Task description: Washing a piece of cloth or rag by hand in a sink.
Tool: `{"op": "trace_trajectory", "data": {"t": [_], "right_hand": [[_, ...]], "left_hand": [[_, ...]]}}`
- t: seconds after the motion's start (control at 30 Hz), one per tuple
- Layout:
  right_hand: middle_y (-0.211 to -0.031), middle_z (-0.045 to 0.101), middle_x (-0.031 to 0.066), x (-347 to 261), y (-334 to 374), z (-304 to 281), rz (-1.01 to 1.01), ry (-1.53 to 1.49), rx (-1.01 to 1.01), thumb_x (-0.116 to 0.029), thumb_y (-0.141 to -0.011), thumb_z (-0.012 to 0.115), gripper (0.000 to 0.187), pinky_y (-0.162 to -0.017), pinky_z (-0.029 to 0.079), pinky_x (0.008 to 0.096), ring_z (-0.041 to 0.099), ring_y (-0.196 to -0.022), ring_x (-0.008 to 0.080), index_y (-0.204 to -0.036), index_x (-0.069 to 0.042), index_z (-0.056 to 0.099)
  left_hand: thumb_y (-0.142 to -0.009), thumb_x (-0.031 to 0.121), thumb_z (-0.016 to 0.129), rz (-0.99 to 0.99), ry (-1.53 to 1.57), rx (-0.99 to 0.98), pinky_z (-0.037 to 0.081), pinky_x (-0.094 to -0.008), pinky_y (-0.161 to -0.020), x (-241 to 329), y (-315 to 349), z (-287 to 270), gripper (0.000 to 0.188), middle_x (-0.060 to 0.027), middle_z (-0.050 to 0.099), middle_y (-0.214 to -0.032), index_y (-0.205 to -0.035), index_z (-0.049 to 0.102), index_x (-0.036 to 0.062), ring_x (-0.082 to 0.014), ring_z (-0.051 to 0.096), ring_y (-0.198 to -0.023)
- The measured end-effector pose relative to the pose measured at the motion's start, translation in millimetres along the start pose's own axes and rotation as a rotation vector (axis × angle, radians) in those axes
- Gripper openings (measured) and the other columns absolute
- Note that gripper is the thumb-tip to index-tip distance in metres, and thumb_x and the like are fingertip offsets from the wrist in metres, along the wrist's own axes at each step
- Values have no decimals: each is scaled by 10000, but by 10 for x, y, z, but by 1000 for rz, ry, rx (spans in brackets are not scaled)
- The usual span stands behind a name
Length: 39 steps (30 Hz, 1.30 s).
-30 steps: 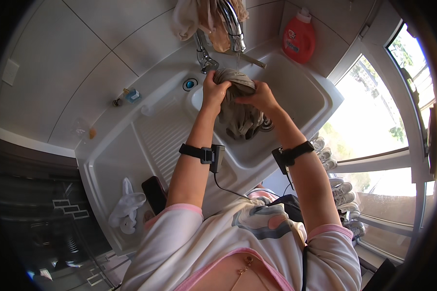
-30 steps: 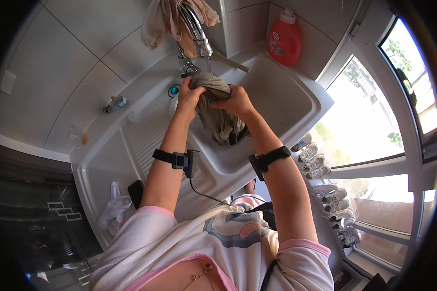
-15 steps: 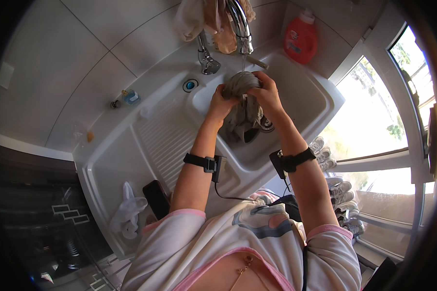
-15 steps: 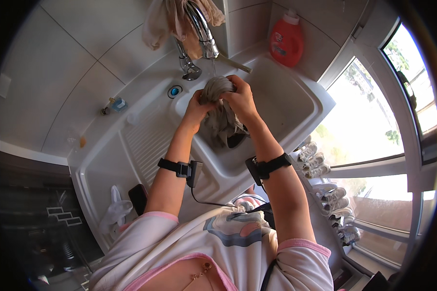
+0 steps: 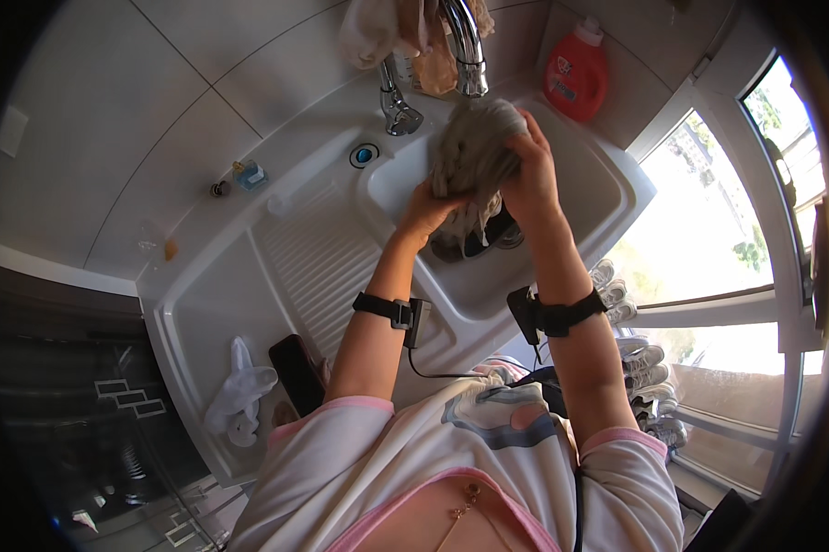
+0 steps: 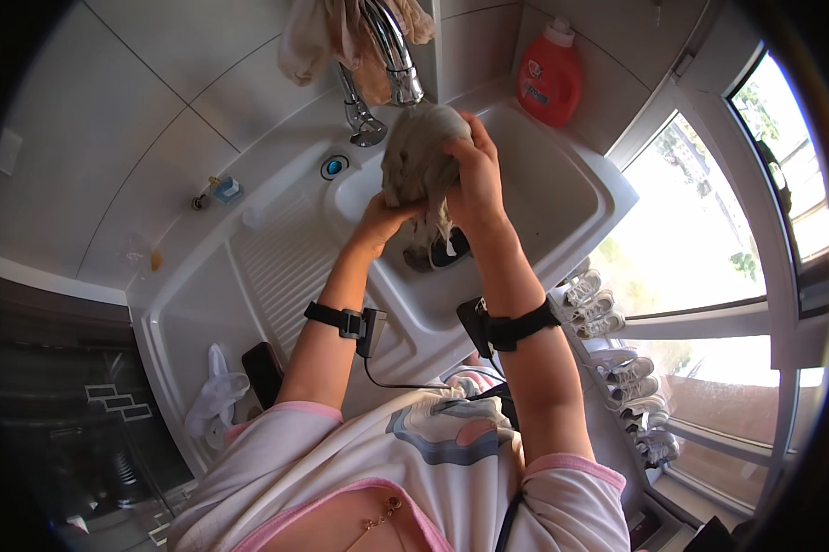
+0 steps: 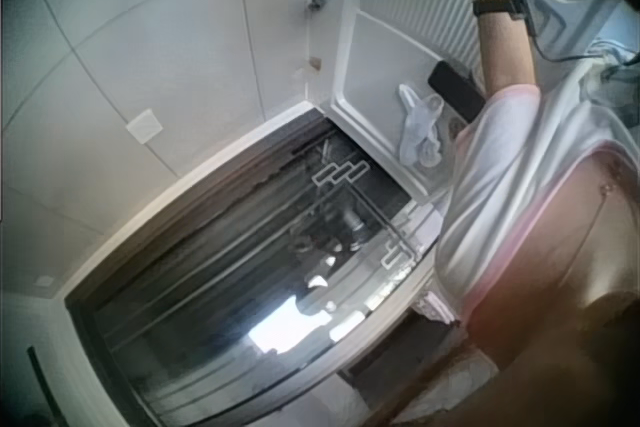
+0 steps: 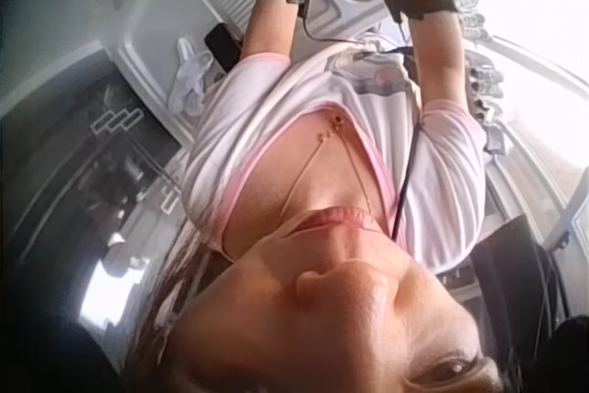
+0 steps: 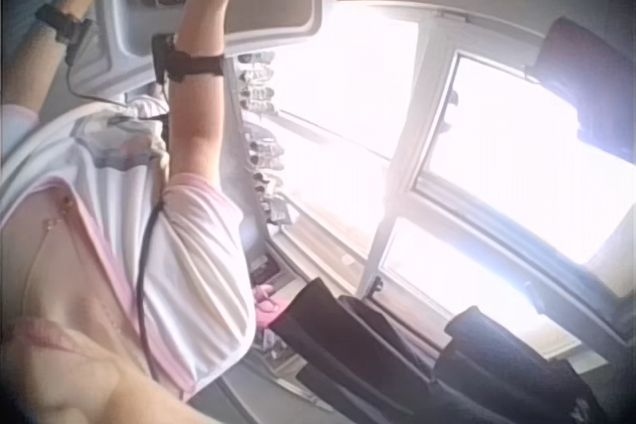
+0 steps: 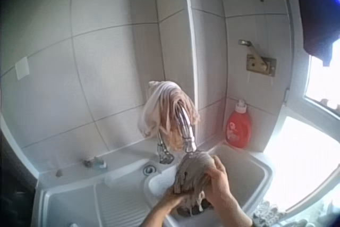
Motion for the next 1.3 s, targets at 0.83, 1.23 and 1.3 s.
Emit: {"op": "trace_trajectory", "data": {"t": [0.83, 1.23, 1.3], "right_hand": [[-828, 540, 132, 677, 409, -29, -462, 1611, 86, -289, -628, 663, 340, -609, 428, 419, 548, -756, 325, -837, -56, 531], [-1103, 489, 135, 484, 79, -645, 125, 633, 185, -219, -680, 571, 411, -843, 387, 342, 459, -1040, 253, -1055, -57, 523], [-1018, 526, 89, 553, 201, -501, 445, 307, -72, -81, -686, 583, 444, -799, 439, 319, 528, -895, 207, -1116, -63, 476]], "left_hand": [[-876, 362, 354, 207, 928, -350, 348, -323, -871, -822, -216, 95, 261, -28, 430, -944, -930, 426, 117, -158, 427, -950], [-867, 251, 404, -191, 396, 229, 466, -323, -808, -46, 98, 230, 343, -71, 553, -1025, -1138, 470, 50, -183, 558, -932], [-856, 267, 427, -223, 288, 207, 464, -324, -804, 42, 79, 232, 350, -71, 553, -1019, -1129, 476, 53, -180, 557, -925]]}}
Point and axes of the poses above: each hand's wrist, its own y-axis away from the middle knuckle, its own z-axis out of the palm, x = y × z, the point moved 5 cm from there along -y, towards the middle knuckle
